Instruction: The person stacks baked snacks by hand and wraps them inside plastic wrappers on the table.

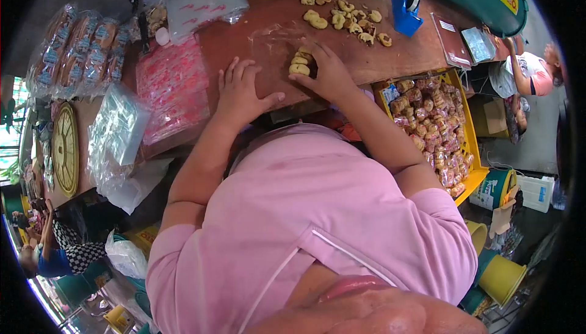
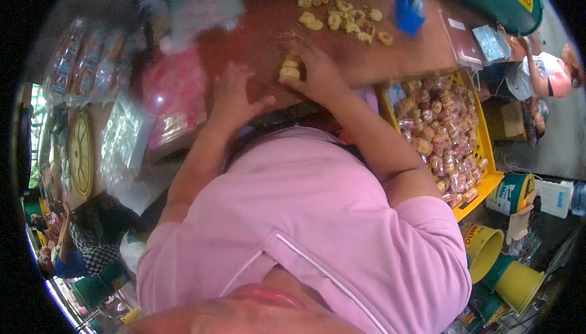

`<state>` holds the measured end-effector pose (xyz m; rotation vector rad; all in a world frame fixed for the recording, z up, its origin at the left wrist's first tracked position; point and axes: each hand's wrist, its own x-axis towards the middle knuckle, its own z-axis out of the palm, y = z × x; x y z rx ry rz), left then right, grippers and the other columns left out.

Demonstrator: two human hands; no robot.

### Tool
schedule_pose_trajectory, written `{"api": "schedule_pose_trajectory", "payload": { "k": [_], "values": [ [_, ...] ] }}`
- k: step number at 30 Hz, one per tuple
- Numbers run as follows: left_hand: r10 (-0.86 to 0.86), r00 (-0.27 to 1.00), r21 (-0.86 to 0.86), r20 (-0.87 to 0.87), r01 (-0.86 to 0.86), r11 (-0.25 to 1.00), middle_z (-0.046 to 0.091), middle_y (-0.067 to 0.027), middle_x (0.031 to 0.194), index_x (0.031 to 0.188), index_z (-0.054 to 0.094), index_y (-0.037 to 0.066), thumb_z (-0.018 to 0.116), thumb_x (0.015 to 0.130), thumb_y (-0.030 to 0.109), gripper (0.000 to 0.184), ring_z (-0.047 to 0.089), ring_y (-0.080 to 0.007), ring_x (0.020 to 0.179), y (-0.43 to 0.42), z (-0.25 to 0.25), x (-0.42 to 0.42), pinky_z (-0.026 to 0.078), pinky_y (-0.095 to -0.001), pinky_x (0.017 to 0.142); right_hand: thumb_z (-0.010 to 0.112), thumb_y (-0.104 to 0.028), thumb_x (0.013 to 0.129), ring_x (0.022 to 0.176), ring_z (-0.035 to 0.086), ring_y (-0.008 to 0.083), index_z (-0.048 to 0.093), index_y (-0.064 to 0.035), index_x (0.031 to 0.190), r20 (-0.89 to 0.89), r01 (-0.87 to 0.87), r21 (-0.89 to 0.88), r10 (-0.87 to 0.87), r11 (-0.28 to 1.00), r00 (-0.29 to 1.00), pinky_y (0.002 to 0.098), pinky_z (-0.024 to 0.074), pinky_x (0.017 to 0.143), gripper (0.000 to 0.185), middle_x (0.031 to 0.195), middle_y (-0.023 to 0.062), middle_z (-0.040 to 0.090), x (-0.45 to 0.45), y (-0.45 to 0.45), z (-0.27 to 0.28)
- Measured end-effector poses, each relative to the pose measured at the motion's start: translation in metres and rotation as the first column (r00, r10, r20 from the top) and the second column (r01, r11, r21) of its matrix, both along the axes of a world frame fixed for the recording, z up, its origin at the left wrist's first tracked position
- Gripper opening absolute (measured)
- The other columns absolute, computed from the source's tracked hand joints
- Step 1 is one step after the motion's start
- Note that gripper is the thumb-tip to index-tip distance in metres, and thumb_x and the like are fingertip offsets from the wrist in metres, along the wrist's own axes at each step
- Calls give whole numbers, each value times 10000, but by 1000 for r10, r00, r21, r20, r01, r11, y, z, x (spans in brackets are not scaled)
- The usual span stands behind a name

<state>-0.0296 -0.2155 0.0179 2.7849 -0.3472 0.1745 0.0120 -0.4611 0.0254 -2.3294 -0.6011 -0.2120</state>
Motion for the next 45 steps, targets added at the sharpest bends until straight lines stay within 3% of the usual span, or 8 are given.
{"api": "schedule_pose_trajectory", "payload": {
  "k": [4,10,12,23,26,32,35,45],
  "values": [
    [-320,923,28,215,322,946,423,-202,1557,1485,465,47,693,928,480,741,349,-416,1464,-12,16,28,242,-612,1203,874,-341,772,1271,557,431,367,-75,1551,22,27,5,-27,1000,999,477,463,1071,967,1408,246,553,2,-2,-13],
    [-569,815,-300,-108,519,801,155,-260,1676,1600,185,-47,553,1017,269,759,204,-410,1544,-42,1,46,159,-534,1264,881,-265,751,1303,546,409,366,-36,1538,51,20,31,-21,999,998,454,452,1094,968,1439,232,539,0,0,-10],
    [-593,763,-464,-256,442,768,174,-264,1670,1599,187,-47,557,1015,266,759,204,-406,1544,-41,-12,65,182,-512,1264,886,-256,745,1312,543,404,365,-22,1534,52,16,51,-19,999,998,451,449,1099,973,1445,232,537,0,0,-8],
    [-672,724,-168,-154,651,740,395,-218,1586,1543,385,15,777,866,254,817,397,-355,1463,-29,30,92,322,-422,1228,880,-362,755,1264,574,375,398,-38,1526,13,22,-141,-20,990,1000,438,466,1060,966,1446,249,532,-11,-8,18],
    [-685,716,-211,-133,655,726,415,-196,1575,1519,437,50,813,833,243,806,418,-344,1449,-30,35,94,343,-410,1217,826,-378,824,1092,656,393,576,-49,1393,294,199,-227,-128,953,947,452,518,963,703,1262,244,656,-33,-37,32],
    [-714,676,-260,-183,667,698,467,-190,1528,1512,450,86,828,823,220,798,444,-344,1427,-32,27,106,362,-416,1202,684,-370,983,729,704,312,747,-7,939,-434,146,-267,-254,952,865,410,560,704,371,689,132,681,-54,-76,6],
    [-718,659,-234,-227,678,696,486,-167,1511,1495,472,81,826,807,238,790,479,-325,1396,-35,42,106,382,-400,1188,654,-383,1011,695,665,177,719,-5,886,-720,264,33,-160,964,675,324,529,648,403,681,78,659,-47,-72,-20],
    [-732,619,-323,-284,657,681,537,-180,1460,1483,473,67,796,805,168,757,501,-328,1378,-34,43,104,394,-407,1174,616,-281,1053,690,575,67,696,-26,889,-482,143,357,50,923,875,245,463,657,313,789,7,672,23,-23,-7]
  ]
}}
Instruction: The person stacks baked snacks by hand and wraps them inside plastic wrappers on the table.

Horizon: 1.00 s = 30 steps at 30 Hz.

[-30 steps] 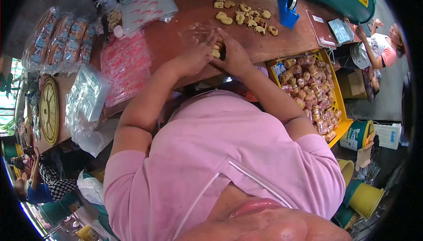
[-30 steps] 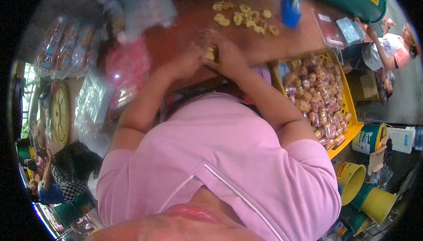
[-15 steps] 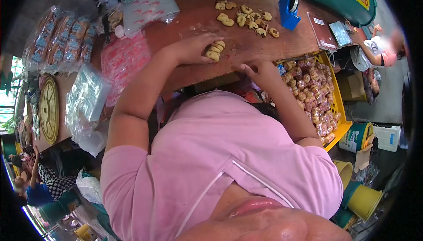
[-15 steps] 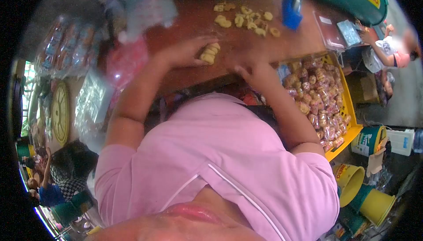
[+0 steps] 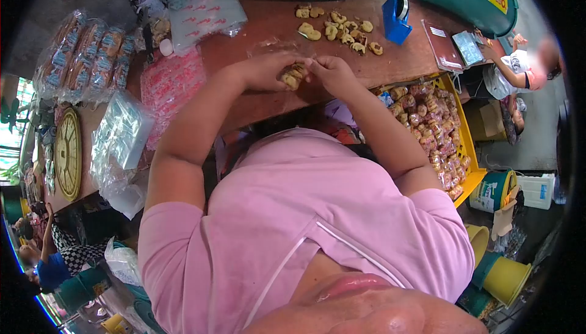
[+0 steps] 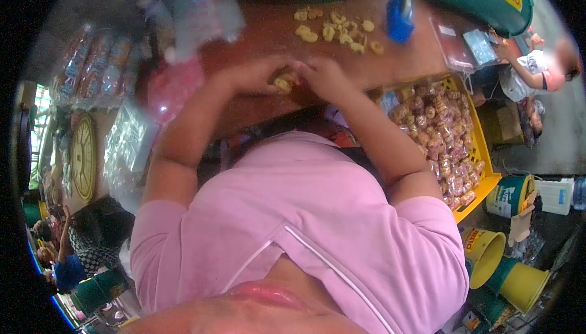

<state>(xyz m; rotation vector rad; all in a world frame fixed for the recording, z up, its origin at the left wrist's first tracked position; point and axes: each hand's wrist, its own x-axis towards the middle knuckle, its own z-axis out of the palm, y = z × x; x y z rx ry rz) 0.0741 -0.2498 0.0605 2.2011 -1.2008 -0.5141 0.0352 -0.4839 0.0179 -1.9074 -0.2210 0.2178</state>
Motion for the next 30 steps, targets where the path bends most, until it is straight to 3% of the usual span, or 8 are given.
{"api": "schedule_pose_trajectory", "payload": {
  "k": [5,11,17,20,23,25,28,30],
  "values": [
    [56,995,-8,83,-56,998,580,-169,1413,1472,483,52,786,793,145,750,536,-316,1342,8,-14,3,410,-389,1157,606,-242,1059,739,577,55,713,-34,924,138,-16,126,-2,992,990,235,457,696,270,816,-14,675,12,15,-20],
    [-22,997,-107,-79,14,994,601,-167,1388,1475,490,55,790,780,133,761,546,-314,1329,3,0,-2,419,-385,1145,598,-220,1060,828,619,73,725,-15,991,-10,-10,2,10,1000,1000,246,493,788,250,895,7,711,-3,3,3],
    [62,998,-15,18,-62,998,597,-174,1392,1459,508,52,798,786,167,742,554,-320,1317,7,-2,-6,424,-400,1138,631,-226,1028,939,661,149,732,-14,1048,237,-50,-48,60,998,970,307,514,866,235,979,57,737,-7,12,-14],
    [95,995,-19,22,-94,995,597,-186,1386,1462,505,53,801,804,206,738,563,-328,1306,11,-13,-4,433,-408,1130,665,-199,971,1090,647,280,732,-47,1091,568,-142,-354,333,924,753,405,497,965,205,1117,92,717,-17,13,13],
    [90,994,-16,-55,-91,996,589,-191,1406,1488,481,58,812,815,239,771,563,-325,1313,10,-17,-1,448,-407,1113,692,-195,916,1211,572,370,728,-88,1143,615,-57,-462,366,885,699,481,448,1045,254,1253,112,658,-30,17,18],
    [38,999,-53,4,-38,998,581,-181,1436,1515,453,58,834,810,246,823,566,-304,1321,11,-24,4,472,-397,1088,673,-260,928,1231,564,359,725,-107,1171,643,-50,-477,387,878,661,497,444,1045,292,1301,122,637,-29,18,14],
    [78,989,-73,-126,-88,993,570,-193,1435,1524,445,77,805,813,235,813,540,-337,1344,11,-16,-3,435,-415,1129,654,-306,942,1228,568,358,708,-109,1206,682,-40,-484,405,874,609,496,447,1047,334,1314,130,630,-26,21,8],
    [97,991,-19,90,-96,995,549,-191,1464,1556,396,82,814,807,240,873,535,-323,1354,10,-15,-6,424,-392,1140,641,-320,952,1218,573,362,697,-100,1208,701,-41,-486,417,873,579,488,447,1053,343,1293,139,635,-23,23,8]
  ]
}}
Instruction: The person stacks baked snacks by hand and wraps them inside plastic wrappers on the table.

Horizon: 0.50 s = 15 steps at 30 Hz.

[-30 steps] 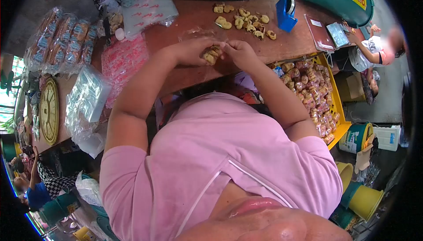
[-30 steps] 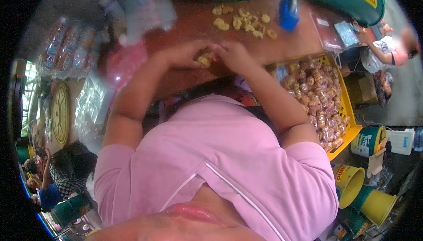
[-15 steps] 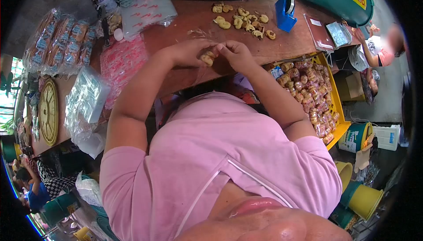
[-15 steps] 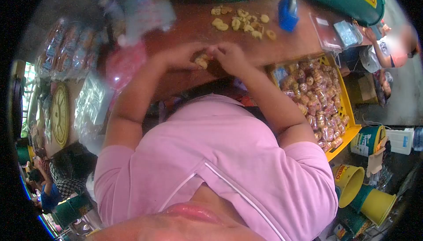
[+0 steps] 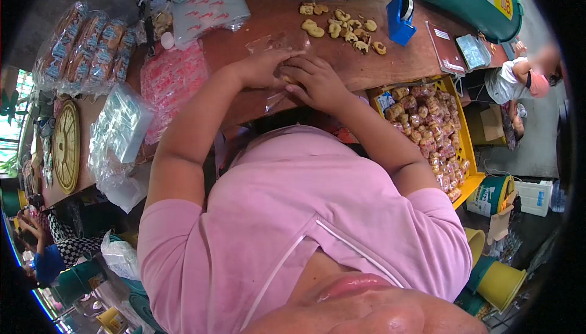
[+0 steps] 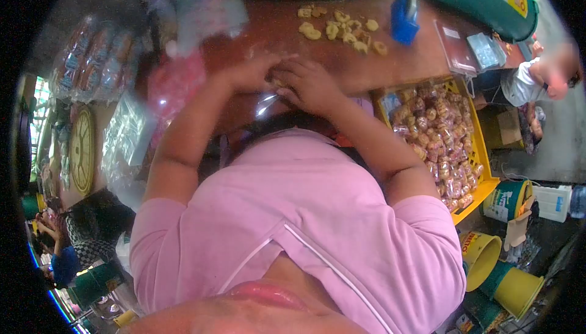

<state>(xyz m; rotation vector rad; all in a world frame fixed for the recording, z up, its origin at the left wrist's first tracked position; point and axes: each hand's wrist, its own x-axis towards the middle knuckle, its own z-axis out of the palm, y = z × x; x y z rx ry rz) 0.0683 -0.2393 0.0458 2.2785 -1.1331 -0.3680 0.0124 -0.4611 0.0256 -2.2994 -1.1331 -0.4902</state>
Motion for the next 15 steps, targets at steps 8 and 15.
{"api": "schedule_pose_trajectory", "payload": {
  "k": [8,15],
  "values": [
    [176,969,65,171,-190,980,455,-130,1574,1613,321,201,795,847,337,911,261,-368,1537,13,-44,8,195,-630,1216,650,-297,930,1112,593,365,706,-103,1075,77,-30,31,27,999,997,477,479,961,249,1161,131,646,21,18,-12],
    [484,865,93,132,-496,863,501,-121,1522,1321,661,222,752,879,442,502,239,-383,1542,49,-32,-47,145,-667,1213,630,-273,920,1099,608,370,696,-92,1013,57,33,-33,-31,999,998,479,491,941,215,1133,135,665,26,26,-15]
  ]
}}
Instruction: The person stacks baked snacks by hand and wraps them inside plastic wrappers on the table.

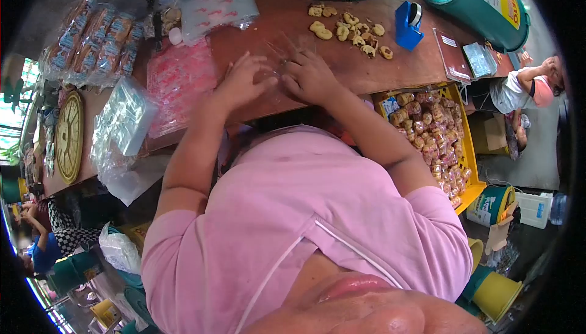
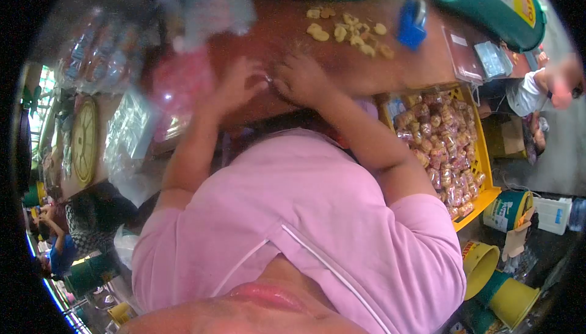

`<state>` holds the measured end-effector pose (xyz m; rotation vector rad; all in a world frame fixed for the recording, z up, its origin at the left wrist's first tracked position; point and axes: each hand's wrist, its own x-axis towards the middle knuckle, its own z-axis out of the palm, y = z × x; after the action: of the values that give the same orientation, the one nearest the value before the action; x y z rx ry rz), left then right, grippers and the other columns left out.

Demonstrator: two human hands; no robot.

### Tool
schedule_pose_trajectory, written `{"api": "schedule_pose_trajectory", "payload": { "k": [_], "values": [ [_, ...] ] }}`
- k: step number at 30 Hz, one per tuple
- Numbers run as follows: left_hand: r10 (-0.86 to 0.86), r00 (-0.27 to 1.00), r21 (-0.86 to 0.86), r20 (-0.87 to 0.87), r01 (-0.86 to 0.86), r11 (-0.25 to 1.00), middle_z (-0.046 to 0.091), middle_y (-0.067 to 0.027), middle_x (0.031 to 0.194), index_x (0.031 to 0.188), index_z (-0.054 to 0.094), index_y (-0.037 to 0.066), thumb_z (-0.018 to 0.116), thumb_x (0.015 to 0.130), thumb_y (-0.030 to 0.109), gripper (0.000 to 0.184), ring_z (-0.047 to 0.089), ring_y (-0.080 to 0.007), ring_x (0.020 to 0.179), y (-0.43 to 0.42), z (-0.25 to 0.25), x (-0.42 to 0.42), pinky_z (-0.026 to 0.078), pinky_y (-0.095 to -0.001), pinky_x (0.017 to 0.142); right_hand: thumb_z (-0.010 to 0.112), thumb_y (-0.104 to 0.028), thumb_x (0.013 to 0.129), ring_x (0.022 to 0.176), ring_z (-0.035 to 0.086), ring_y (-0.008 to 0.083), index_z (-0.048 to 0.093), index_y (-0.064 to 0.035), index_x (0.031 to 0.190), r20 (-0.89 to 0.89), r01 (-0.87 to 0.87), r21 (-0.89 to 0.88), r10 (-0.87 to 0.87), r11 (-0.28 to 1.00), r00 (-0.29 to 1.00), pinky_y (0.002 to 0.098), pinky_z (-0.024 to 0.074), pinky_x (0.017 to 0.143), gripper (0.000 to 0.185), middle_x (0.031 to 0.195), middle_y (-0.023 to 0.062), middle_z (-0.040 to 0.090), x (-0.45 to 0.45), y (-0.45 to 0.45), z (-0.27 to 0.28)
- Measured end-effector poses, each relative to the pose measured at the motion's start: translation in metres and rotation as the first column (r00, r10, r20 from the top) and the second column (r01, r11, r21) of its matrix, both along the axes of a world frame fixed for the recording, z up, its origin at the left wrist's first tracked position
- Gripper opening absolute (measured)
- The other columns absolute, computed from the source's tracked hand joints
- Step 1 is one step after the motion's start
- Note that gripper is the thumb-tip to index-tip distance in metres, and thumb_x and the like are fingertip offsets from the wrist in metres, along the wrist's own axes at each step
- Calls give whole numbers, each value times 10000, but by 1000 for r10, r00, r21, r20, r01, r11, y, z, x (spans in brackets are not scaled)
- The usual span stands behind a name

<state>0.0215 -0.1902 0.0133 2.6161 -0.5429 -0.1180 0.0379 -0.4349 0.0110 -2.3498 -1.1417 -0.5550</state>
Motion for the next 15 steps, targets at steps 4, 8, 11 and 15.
{"api": "schedule_pose_trajectory", "payload": {
  "k": [4,8,11,15],
  "values": [
    [140,990,-78,15,-139,987,539,-114,1471,1033,782,153,729,904,433,313,277,-381,1524,-18,11,-56,174,-644,1214,609,-300,938,1098,608,395,693,-60,1014,-77,-1,39,4,999,997,496,485,977,265,1115,171,673,-3,4,4],
    [216,962,-334,168,-151,931,620,-158,1335,965,741,54,719,924,289,240,468,-396,1370,-15,1,-43,348,-500,1163,577,-308,961,1125,599,423,688,-34,1045,0,-49,90,50,995,999,506,472,1007,307,1119,201,672,7,3,-9],
    [204,936,-246,287,-134,960,634,-174,1313,979,748,48,717,906,242,209,527,-370,1315,-18,13,-18,397,-456,1134,569,-294,968,1145,589,440,683,-17,1074,-205,2,-55,-14,998,979,515,457,1029,318,1161,232,653,-1,0,6],
    [106,981,-216,161,-70,974,682,-101,1216,978,773,125,732,846,257,192,553,-352,1261,-21,-11,34,394,-477,1131,572,-270,972,1106,580,451,646,-9,1103,-105,-1,120,14,993,994,519,465,985,301,1177,247,614,0,2,-9]
  ]
}}
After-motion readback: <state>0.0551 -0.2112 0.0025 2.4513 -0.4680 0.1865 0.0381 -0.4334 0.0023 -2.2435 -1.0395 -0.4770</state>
